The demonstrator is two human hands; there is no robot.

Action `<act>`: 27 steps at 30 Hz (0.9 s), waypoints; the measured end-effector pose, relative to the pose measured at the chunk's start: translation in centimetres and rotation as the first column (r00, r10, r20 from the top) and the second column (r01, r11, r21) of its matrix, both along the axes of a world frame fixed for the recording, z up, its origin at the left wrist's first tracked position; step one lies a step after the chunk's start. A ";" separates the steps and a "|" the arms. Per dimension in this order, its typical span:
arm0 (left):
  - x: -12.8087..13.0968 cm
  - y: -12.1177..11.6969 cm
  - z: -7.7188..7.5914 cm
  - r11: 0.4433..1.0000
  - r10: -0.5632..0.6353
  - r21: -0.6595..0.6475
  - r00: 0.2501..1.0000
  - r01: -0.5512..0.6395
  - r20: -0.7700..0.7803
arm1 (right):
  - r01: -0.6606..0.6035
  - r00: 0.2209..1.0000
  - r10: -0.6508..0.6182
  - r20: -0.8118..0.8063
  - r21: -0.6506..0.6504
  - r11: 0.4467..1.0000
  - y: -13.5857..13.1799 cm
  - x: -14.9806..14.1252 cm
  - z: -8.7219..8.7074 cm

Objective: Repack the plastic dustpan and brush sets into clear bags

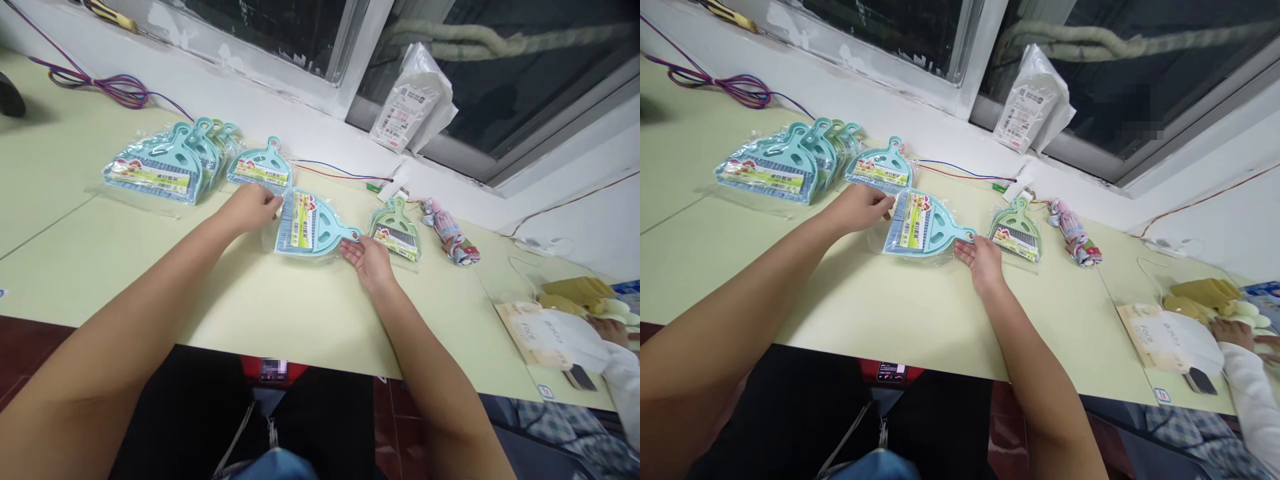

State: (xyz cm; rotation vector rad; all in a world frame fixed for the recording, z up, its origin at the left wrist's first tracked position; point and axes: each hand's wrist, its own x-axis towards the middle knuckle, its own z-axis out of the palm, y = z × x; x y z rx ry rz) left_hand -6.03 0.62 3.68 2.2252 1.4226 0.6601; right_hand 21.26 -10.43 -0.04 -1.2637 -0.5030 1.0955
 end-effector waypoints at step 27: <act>1.0 1.0 -2.2 0.810 0.150 -0.495 0.706 0.313 0.692 | -0.166 0.927 0.114 0.357 0.119 0.979 -1.5 -0.8 0.9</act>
